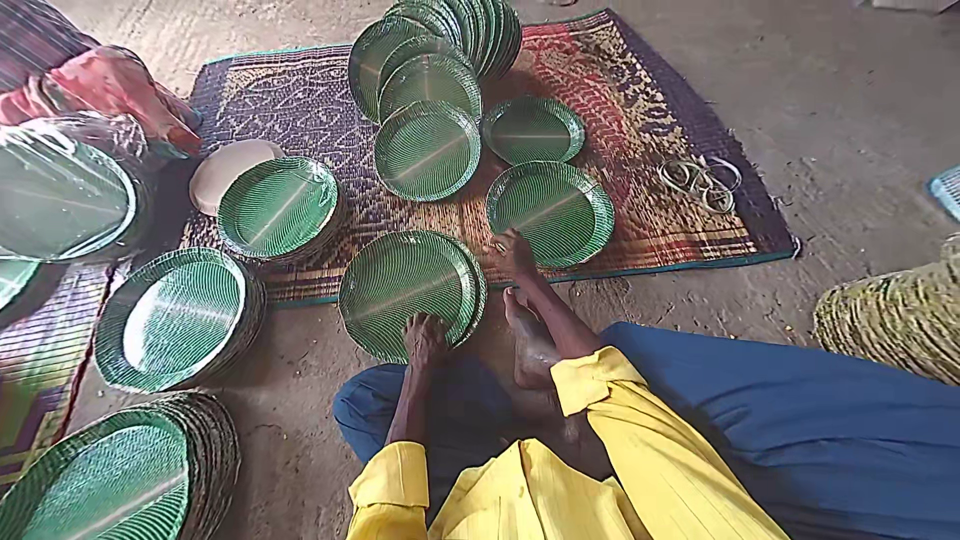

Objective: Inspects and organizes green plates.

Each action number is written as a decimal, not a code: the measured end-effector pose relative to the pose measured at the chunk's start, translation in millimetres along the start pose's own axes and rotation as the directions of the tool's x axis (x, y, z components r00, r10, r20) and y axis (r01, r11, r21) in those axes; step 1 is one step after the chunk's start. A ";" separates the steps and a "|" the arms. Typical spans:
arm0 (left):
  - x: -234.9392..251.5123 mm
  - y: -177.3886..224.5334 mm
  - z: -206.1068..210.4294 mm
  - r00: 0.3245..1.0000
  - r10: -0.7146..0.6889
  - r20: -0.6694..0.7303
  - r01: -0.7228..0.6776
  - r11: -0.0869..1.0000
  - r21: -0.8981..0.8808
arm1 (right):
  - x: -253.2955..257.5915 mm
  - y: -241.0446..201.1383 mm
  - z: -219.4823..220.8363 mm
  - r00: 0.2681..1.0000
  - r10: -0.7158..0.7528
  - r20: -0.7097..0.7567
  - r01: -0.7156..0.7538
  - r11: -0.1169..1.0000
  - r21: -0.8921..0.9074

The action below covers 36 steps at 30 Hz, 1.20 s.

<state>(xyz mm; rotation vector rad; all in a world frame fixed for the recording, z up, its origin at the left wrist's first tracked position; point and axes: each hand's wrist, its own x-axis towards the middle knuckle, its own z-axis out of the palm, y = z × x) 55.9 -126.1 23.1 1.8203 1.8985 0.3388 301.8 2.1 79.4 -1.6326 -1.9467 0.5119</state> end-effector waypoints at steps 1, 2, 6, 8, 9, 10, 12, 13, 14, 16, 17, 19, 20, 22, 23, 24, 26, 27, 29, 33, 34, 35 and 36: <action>-0.1 0.7 -0.2 1.000 -0.004 0.008 0.004 1.000 0.000 | 6.0 15.9 -5.5 0.997 0.083 -0.002 -0.083 0.996 -0.037; 0.3 1.1 0.5 1.000 -0.007 0.015 0.007 1.000 0.002 | 7.7 31.1 -8.2 0.987 0.161 0.019 -0.160 0.984 -0.079; 2.7 1.5 -0.5 1.000 -0.004 0.028 0.004 1.000 0.005 | -1.0 63.9 -3.2 0.929 0.352 0.114 -0.334 0.930 -0.154; 2.7 1.2 -0.9 0.999 -0.006 0.040 0.006 1.000 0.000 | -2.3 63.2 -1.3 0.934 0.345 0.090 -0.333 0.934 -0.131; 2.0 0.7 -0.3 0.999 -0.005 0.041 0.005 1.000 -0.001 | -2.5 63.2 -1.1 0.937 0.338 0.089 -0.327 0.937 -0.120; 1.1 0.7 -0.1 0.999 -0.001 0.040 0.001 1.000 -0.007 | -2.7 63.7 -1.4 0.938 0.335 0.094 -0.325 0.940 -0.105; 0.4 0.2 0.2 1.000 0.006 0.028 -0.006 1.000 -0.008 | -2.8 62.7 -2.9 0.937 0.336 0.100 -0.331 0.941 -0.063; 0.7 -0.1 0.9 1.000 0.009 0.023 -0.009 1.000 -0.007 | -2.2 63.2 -3.2 0.935 0.339 0.104 -0.334 0.941 -0.064; 1.2 -0.3 1.7 1.000 0.010 0.021 -0.010 1.000 -0.005 | -1.4 63.6 -3.2 0.933 0.342 0.111 -0.335 0.939 -0.080; 2.0 -0.5 2.3 1.000 0.008 0.026 -0.008 1.000 0.002 | 0.3 63.7 -2.4 0.933 0.337 0.125 -0.322 0.938 -0.126; 2.5 -0.4 2.3 0.999 -0.003 0.039 0.003 1.000 0.008 | 0.3 62.0 -2.6 0.937 0.326 0.123 -0.308 0.940 -0.143; 3.1 -0.8 3.6 0.999 -0.014 0.050 0.013 1.000 0.022 | -0.8 55.9 -4.2 0.935 0.332 0.124 -0.307 0.933 -0.186; 2.8 -0.7 3.9 0.999 -0.016 0.047 0.015 1.000 0.022 | -1.2 53.8 -5.3 0.932 0.339 0.130 -0.311 0.929 -0.199; 2.6 -0.4 3.0 0.999 -0.016 0.042 0.015 1.000 0.021 | -0.5 52.1 -8.0 0.926 0.347 0.152 -0.312 0.926 -0.210; 2.6 -0.2 2.6 0.999 -0.010 0.037 0.009 1.000 0.022 | 0.6 51.9 -9.8 0.922 0.349 0.169 -0.312 0.926 -0.212; 2.6 0.0 2.7 0.999 -0.006 0.037 0.005 1.000 0.021 | 1.4 51.3 -11.5 0.916 0.356 0.187 -0.314 0.924 -0.221; 2.3 -0.9 4.0 0.999 0.000 0.038 -0.001 1.000 0.025 | 1.7 48.3 -13.7 0.902 0.374 0.216 -0.324 0.917 -0.234; 2.5 -1.1 3.8 0.999 0.004 0.035 -0.005 1.000 0.023 | 2.3 48.3 -13.5 0.902 0.373 0.217 -0.323 0.917 -0.235; 2.2 -0.4 4.2 1.000 0.019 0.022 -0.019 1.000 0.011 | 2.5 50.6 -13.3 0.906 0.369 0.205 -0.326 0.920 -0.215; 0.4 0.6 2.0 1.000 0.022 0.020 -0.022 1.000 0.019 | 3.0 53.3 -8.8 0.906 0.373 0.198 -0.333 0.920 -0.208; 0.4 0.7 2.3 1.000 0.023 0.018 -0.023 1.000 0.020 | 3.5 52.7 -9.2 0.904 0.376 0.204 -0.332 0.917 -0.219; 0.5 0.9 2.5 1.000 0.025 0.018 -0.025 1.000 0.018 | 3.5 51.4 -10.4 0.901 0.380 0.210 -0.333 0.915 -0.227; 0.5 1.7 2.2 0.999 0.024 0.021 -0.025 1.000 0.019 | 3.4 50.7 -11.2 0.900 0.380 0.211 -0.332 0.915 -0.231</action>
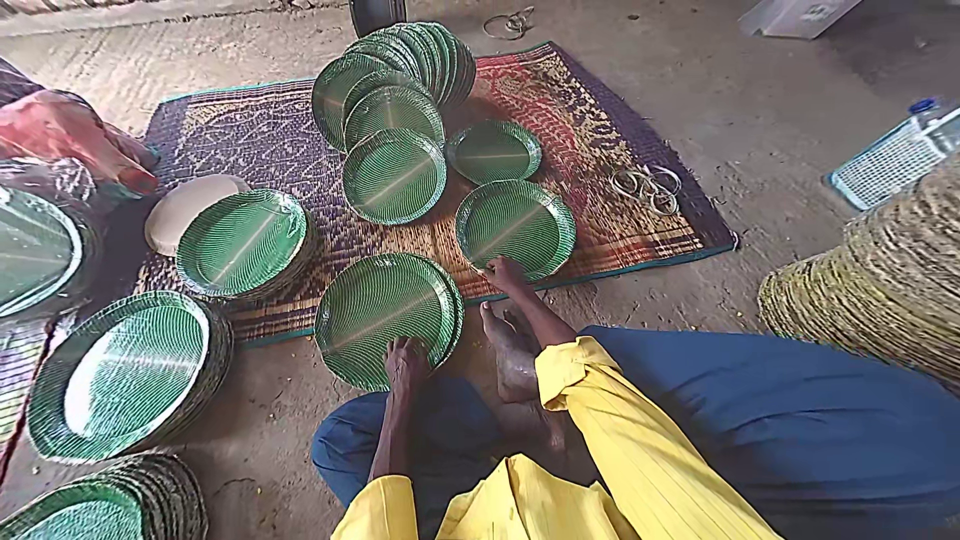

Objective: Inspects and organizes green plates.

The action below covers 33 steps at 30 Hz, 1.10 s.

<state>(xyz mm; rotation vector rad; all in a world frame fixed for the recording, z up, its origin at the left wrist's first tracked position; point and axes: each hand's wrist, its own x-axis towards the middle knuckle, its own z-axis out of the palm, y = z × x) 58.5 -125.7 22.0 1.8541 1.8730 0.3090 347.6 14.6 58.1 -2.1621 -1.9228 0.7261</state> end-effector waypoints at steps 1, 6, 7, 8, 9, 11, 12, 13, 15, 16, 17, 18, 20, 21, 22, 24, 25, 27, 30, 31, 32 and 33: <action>0.1 0.4 -0.6 1.000 -0.002 0.005 0.002 1.000 0.001 | -0.4 -1.0 -0.9 1.000 0.002 0.002 -0.002 1.000 -0.005; -0.3 0.4 -2.9 0.999 -0.027 0.022 0.027 1.000 0.002 | -4.8 -9.0 -8.2 0.999 0.020 0.026 -0.021 0.999 0.032; 0.0 0.9 -4.1 0.999 -0.030 0.032 0.030 1.000 0.007 | -5.3 -10.5 -9.8 0.999 0.033 0.026 -0.034 0.998 0.054; 0.6 2.1 -4.2 0.999 -0.032 0.041 0.032 0.999 0.009 | -5.6 -10.5 -12.1 0.998 0.054 0.032 -0.056 0.996 0.067; 0.8 2.8 -4.1 0.998 -0.034 0.048 0.034 0.999 0.007 | -5.4 -10.5 -13.6 0.996 0.076 0.037 -0.078 0.994 0.075; 1.0 0.6 -3.4 0.998 -0.039 0.048 0.039 0.999 -0.001 | -5.3 -11.7 -12.9 0.994 0.101 0.031 -0.103 0.991 0.083; 1.5 0.0 -3.2 0.998 -0.043 0.055 0.044 0.999 -0.004 | -5.8 -11.4 -12.5 0.994 0.111 0.019 -0.112 0.990 0.083; 2.0 -0.3 -2.7 0.998 -0.041 0.054 0.041 0.999 -0.004 | -6.1 -10.0 -12.0 0.993 0.116 0.011 -0.117 0.990 0.082; 2.3 -1.5 -2.2 0.998 -0.041 0.054 0.041 0.999 -0.001 | -6.1 -7.7 -10.5 0.993 0.114 0.014 -0.114 0.991 0.069; 2.3 -1.5 -2.4 0.998 -0.039 0.051 0.040 0.999 -0.003 | -6.2 -7.3 -10.5 0.994 0.105 0.018 -0.106 0.992 0.071; 2.3 -1.3 -2.3 0.998 -0.037 0.049 0.038 0.999 -0.005 | -6.5 -6.6 -11.0 0.995 0.097 0.023 -0.098 0.992 0.074; 2.4 -1.0 -2.3 0.998 -0.037 0.053 0.038 0.999 -0.005 | -6.8 -5.9 -11.6 0.995 0.092 0.028 -0.094 0.993 0.073; 2.8 -0.4 -2.8 0.997 -0.040 0.061 0.040 0.999 -0.001 | -7.2 -6.3 -13.3 0.995 0.087 0.041 -0.090 0.994 0.067; 2.9 -0.7 -2.7 0.997 -0.041 0.062 0.042 0.999 0.001 | -7.3 -7.0 -13.8 0.995 0.085 0.049 -0.088 0.994 0.058; 3.2 -1.3 -2.4 0.998 -0.040 0.058 0.040 0.999 0.003 | -7.3 -7.6 -13.8 0.996 0.077 0.050 -0.079 0.996 0.047; 3.0 -2.0 -1.1 0.998 -0.034 0.054 0.034 0.999 -0.004 | -7.9 -6.2 -12.4 0.997 0.063 0.047 -0.064 0.998 0.023; 2.4 -1.8 -0.1 0.998 -0.029 0.050 0.029 1.000 -0.009 | -8.1 -4.5 -10.9 0.997 0.059 0.040 -0.060 0.998 0.018; 2.5 -2.4 -0.5 0.999 -0.026 0.044 0.027 1.000 -0.008 | -7.8 -4.8 -9.8 0.998 0.051 0.036 -0.052 0.998 0.027; 2.7 -2.4 -1.8 0.999 -0.023 0.041 0.023 1.000 -0.005 | -5.9 -3.5 -6.2 0.999 0.042 0.005 -0.042 0.998 0.037; 2.3 -2.4 -1.5 0.999 -0.019 0.042 0.020 1.000 -0.004 | -5.2 -0.5 -3.4 0.999 0.035 -0.011 -0.035 0.999 0.036; 2.1 -2.3 -1.1 0.999 -0.015 0.040 0.015 1.000 -0.007 | -3.7 3.3 -0.4 0.999 0.024 -0.026 -0.023 0.999 0.041; 2.2 -2.2 -1.2 0.999 -0.014 0.036 0.014 1.000 -0.007 | -1.6 6.5 2.0 0.999 0.014 -0.037 -0.012 0.999 0.045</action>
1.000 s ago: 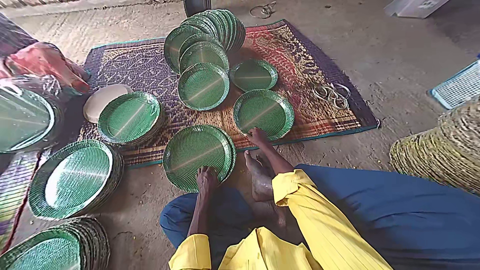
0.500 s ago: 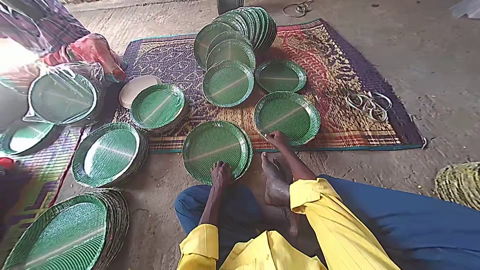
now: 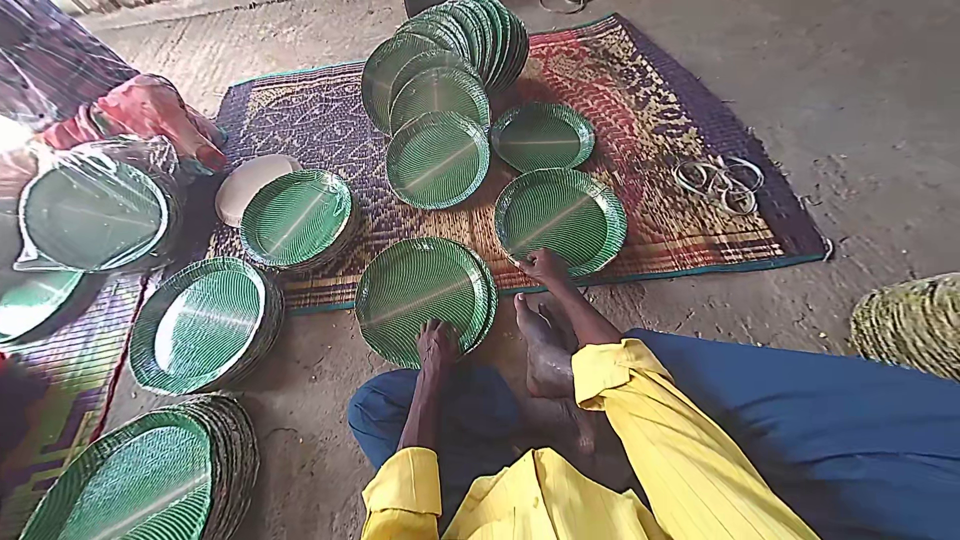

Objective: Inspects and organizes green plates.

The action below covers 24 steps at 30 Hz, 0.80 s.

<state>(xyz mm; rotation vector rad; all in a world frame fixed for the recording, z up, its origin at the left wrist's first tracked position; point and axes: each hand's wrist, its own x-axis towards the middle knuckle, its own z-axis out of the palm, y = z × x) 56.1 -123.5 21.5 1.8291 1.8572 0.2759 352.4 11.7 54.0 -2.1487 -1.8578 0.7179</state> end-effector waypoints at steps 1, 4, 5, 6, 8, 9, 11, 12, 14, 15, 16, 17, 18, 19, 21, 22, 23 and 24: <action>0.0 0.2 -0.3 1.000 0.000 -0.003 0.000 1.000 0.000 | 0.6 1.2 0.7 1.000 -0.003 -0.005 0.003 1.000 0.007; -0.6 1.1 0.2 1.000 0.004 -0.011 -0.004 1.000 -0.003 | -0.2 3.3 -0.2 1.000 0.002 -0.012 -0.001 0.999 0.049; -0.4 1.3 0.5 1.000 0.004 -0.012 -0.004 1.000 -0.001 | 0.2 2.8 -1.8 1.000 0.017 0.004 -0.017 0.997 0.071; -0.6 1.5 -0.4 1.000 -0.001 -0.005 0.001 1.000 0.003 | 1.2 2.0 -2.3 0.999 0.032 0.020 -0.033 0.996 0.088; -0.6 2.8 -1.9 0.999 -0.024 0.023 0.024 1.000 0.016 | 3.9 2.5 -1.6 0.997 0.062 0.034 -0.065 0.993 0.094; -0.5 3.7 -2.8 0.999 -0.033 0.036 0.033 0.999 0.018 | 4.0 1.6 -2.8 0.997 0.072 0.042 -0.075 0.992 0.098; -1.0 3.2 -4.1 0.999 -0.037 0.040 0.037 0.999 0.013 | 2.3 -2.8 -6.0 0.995 0.077 0.066 -0.084 0.990 0.113; -1.0 3.9 -4.5 0.998 -0.037 0.043 0.037 0.999 0.012 | 1.5 -4.2 -8.5 0.994 0.080 0.076 -0.088 0.990 0.109; -0.5 3.9 -4.8 0.998 -0.043 0.052 0.042 0.999 0.011 | 1.7 -6.5 -11.1 0.993 0.081 0.088 -0.090 0.991 0.102; -0.5 3.7 -4.3 0.997 -0.045 0.057 0.044 0.999 0.010 | 2.1 -5.9 -11.1 0.992 0.084 0.093 -0.094 0.990 0.103; -0.5 4.1 -4.1 0.997 -0.045 0.061 0.045 0.999 0.005 | 3.2 -4.8 -11.0 0.991 0.088 0.098 -0.098 0.990 0.106; -0.6 4.3 -4.8 0.997 -0.046 0.062 0.046 0.999 0.004 | 4.9 -3.7 -10.0 0.992 0.082 0.099 -0.093 0.990 0.110; -1.0 4.9 -5.6 0.997 -0.045 0.061 0.045 0.999 -0.001 | 5.4 -2.9 -9.8 0.992 0.079 0.103 -0.090 0.990 0.111; -1.2 5.8 -6.4 0.997 -0.044 0.064 0.045 0.999 -0.006 | 4.9 -2.9 -11.0 0.991 0.078 0.106 -0.090 0.990 0.108; -1.9 6.0 -8.5 0.997 -0.045 0.069 0.046 0.999 -0.017 | 6.3 -3.9 -10.6 0.993 0.063 0.101 -0.074 0.991 0.107; -2.2 5.1 -8.3 0.996 -0.043 0.073 0.045 0.999 -0.022 | 5.9 -4.5 -10.3 0.993 0.060 0.097 -0.071 0.991 0.110; -1.7 4.4 -7.5 0.997 -0.038 0.070 0.040 0.999 -0.028 | 5.8 -4.8 -10.7 0.994 0.057 0.094 -0.068 0.992 0.110; -1.3 3.8 -7.2 0.997 -0.033 0.066 0.035 0.999 -0.031 | 6.4 -5.1 -10.5 0.994 0.053 0.096 -0.063 0.992 0.108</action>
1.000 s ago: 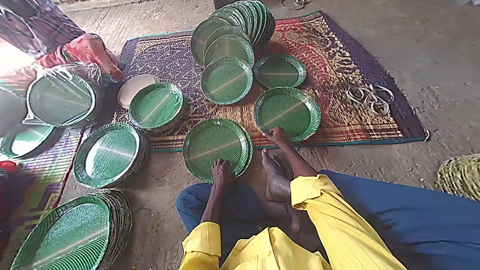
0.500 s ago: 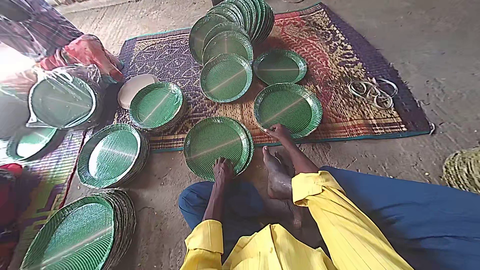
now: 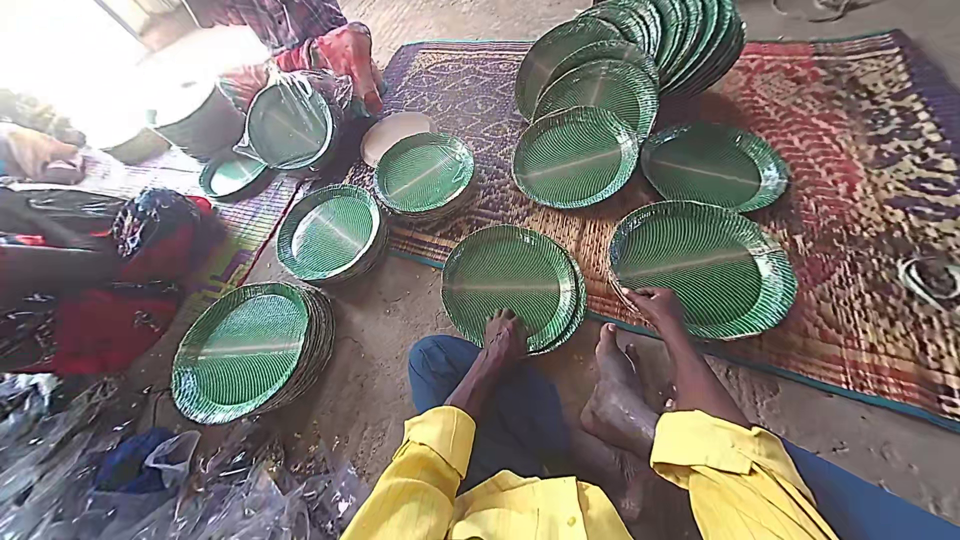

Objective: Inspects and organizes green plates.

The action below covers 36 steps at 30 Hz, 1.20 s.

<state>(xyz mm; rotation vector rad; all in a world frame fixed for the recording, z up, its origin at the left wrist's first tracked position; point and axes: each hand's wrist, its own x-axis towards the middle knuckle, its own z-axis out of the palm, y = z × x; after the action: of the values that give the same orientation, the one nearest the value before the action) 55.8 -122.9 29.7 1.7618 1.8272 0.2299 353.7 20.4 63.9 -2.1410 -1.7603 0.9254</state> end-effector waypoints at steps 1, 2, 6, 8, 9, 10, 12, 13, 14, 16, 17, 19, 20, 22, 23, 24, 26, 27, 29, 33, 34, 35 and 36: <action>-0.1 -0.2 -0.1 1.000 0.003 -0.001 -0.003 1.000 -0.004 | 0.7 0.4 0.4 1.000 -0.005 0.004 0.005 1.000 -0.010; -0.1 0.0 -0.1 1.000 0.005 0.004 -0.005 1.000 -0.008 | 1.3 0.9 0.4 1.000 -0.005 0.009 0.005 1.000 -0.026; -1.1 -0.2 0.0 1.000 0.006 0.009 -0.006 1.000 -0.027 | -2.9 -7.2 -0.6 1.000 0.002 0.012 -0.002 0.997 -0.072; -0.6 -0.8 0.6 1.000 0.013 0.001 -0.013 1.000 -0.028 | -0.3 -6.3 -0.2 1.000 0.014 0.010 -0.013 0.998 -0.064; -0.6 -0.9 0.7 1.000 0.013 0.000 -0.013 0.999 -0.034 | 0.6 -5.9 -0.5 1.000 0.015 0.007 -0.014 0.998 -0.054; -0.7 -1.0 0.8 1.000 0.012 0.001 -0.012 0.999 -0.040 | 1.7 -4.7 -0.1 1.000 0.013 0.003 -0.013 0.999 -0.040; -1.2 -1.0 0.4 1.000 0.012 0.003 -0.012 0.999 -0.041 | 2.1 -2.5 0.3 1.000 0.010 -0.009 -0.010 1.000 -0.015; -1.4 -0.1 -0.1 1.000 0.014 0.002 -0.014 0.999 -0.040 | 1.6 -1.9 -0.1 1.000 0.013 -0.012 -0.013 1.000 -0.003; -1.5 1.1 -0.5 1.000 0.014 -0.004 -0.014 0.999 -0.045 | 0.7 -1.6 -0.5 1.000 0.019 -0.012 -0.019 1.000 0.012; -1.3 1.3 -0.3 1.000 0.013 -0.007 -0.013 0.999 -0.050 | 0.8 -1.4 0.2 1.000 0.015 -0.020 -0.014 0.999 0.032; -1.4 1.2 -0.7 1.000 0.014 -0.006 -0.014 0.999 -0.051 | 2.1 -1.0 0.5 1.000 0.008 -0.018 -0.007 1.000 0.031; -2.0 0.5 -0.9 1.000 0.015 -0.004 -0.015 0.999 -0.048 | 5.1 2.0 1.2 1.000 -0.003 -0.002 0.003 1.000 0.008; -1.9 0.5 -0.5 1.000 0.017 -0.005 -0.017 0.999 -0.043 | 5.2 3.2 0.9 1.000 -0.008 0.001 0.008 1.000 -0.001; -1.1 0.8 -0.4 1.000 0.016 -0.003 -0.016 0.999 -0.040 | 4.6 3.5 0.4 1.000 -0.023 0.001 0.023 1.000 -0.008; -1.0 0.7 -0.1 1.000 0.015 -0.006 -0.016 0.999 -0.044 | 3.0 2.5 0.0 1.000 -0.029 0.001 0.029 1.000 -0.008; -1.0 0.7 0.5 1.000 0.016 -0.009 -0.016 0.999 -0.048 | 1.8 2.1 -0.4 0.999 -0.035 -0.001 0.035 0.999 -0.007; -1.0 0.3 -0.1 1.000 0.017 -0.011 -0.018 0.998 -0.052 | 1.3 1.6 -0.3 0.999 -0.045 -0.010 0.045 0.999 -0.009; -0.9 0.0 -0.2 1.000 0.017 -0.010 -0.017 0.999 -0.049 | 1.7 2.0 -0.1 0.999 -0.048 -0.015 0.048 0.999 -0.006; -1.1 0.8 0.6 1.000 0.014 -0.003 -0.014 0.999 -0.048 | 2.0 4.5 -1.0 0.998 -0.054 -0.013 0.054 0.998 -0.015; -0.3 -0.5 1.0 1.000 0.017 -0.009 -0.017 0.999 -0.046 | 0.7 4.7 -1.2 0.995 -0.097 -0.009 0.097 0.995 -0.034; -0.4 -0.1 0.7 1.000 0.019 -0.010 -0.019 0.999 -0.045 | 0.9 4.9 -1.5 0.995 -0.096 -0.003 0.096 0.995 -0.036; -0.7 0.2 0.4 1.000 0.018 -0.006 -0.018 0.999 -0.045 | 1.5 5.6 -1.2 0.996 -0.090 -0.001 0.090 0.995 -0.039; -0.8 0.6 0.0 1.000 0.018 -0.004 -0.018 0.999 -0.044 | 1.9 5.7 -1.3 0.996 -0.085 0.002 0.085 0.996 -0.042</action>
<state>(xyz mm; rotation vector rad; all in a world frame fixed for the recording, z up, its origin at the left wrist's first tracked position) 56.3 -123.6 30.2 1.7491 1.7958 0.2789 359.2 21.1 61.2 -2.0728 -1.8705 0.8748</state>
